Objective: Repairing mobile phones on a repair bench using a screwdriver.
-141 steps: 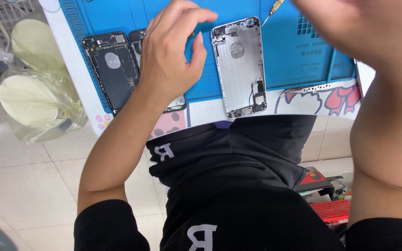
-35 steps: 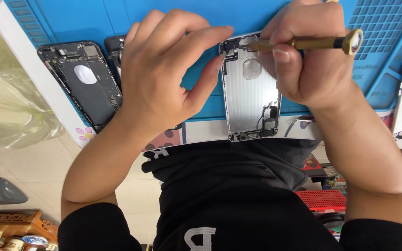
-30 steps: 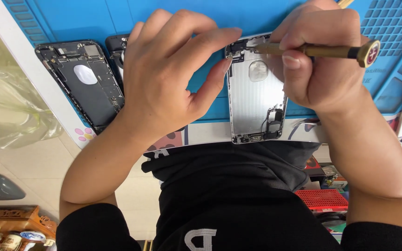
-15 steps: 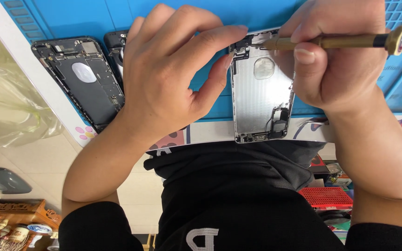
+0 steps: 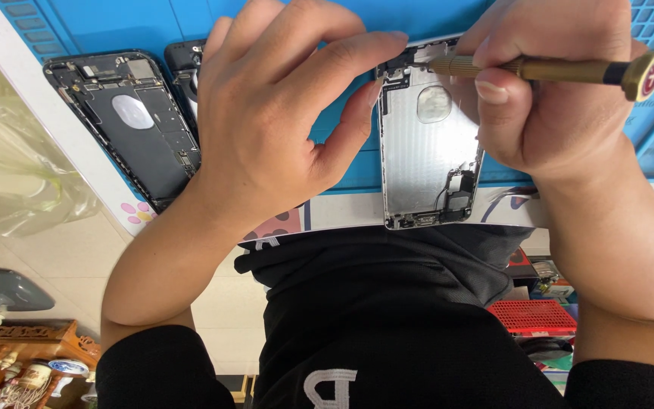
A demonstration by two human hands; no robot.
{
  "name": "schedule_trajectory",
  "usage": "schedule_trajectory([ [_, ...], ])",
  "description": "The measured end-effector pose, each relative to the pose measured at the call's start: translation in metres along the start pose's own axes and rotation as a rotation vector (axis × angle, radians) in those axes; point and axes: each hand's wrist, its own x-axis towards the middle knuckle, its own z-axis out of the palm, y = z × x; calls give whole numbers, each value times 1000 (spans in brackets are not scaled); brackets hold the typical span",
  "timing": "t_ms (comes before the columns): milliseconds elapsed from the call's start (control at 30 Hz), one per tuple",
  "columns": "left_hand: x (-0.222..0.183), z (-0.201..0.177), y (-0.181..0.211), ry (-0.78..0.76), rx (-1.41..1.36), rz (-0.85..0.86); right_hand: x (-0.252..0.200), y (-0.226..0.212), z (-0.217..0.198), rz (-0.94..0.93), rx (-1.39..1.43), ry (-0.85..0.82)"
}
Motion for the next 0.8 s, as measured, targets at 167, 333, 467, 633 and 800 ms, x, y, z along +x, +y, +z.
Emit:
schedule_trajectory([
  [167, 0, 1, 0, 10, 8, 7, -2, 0, 0, -35, -160, 21],
  [333, 0, 2, -1, 12, -1, 13, 7, 3, -3, -174, -114, -18],
  [467, 1, 2, -2, 24, 1, 33, 20, -22, -3, -229, -256, -39],
  [633, 0, 1, 0, 76, -97, 36, 23, -44, -2, -159, -581, -45],
  [800, 7, 5, 1, 140, -148, 93, 28, -52, -4, -215, -807, -87],
])
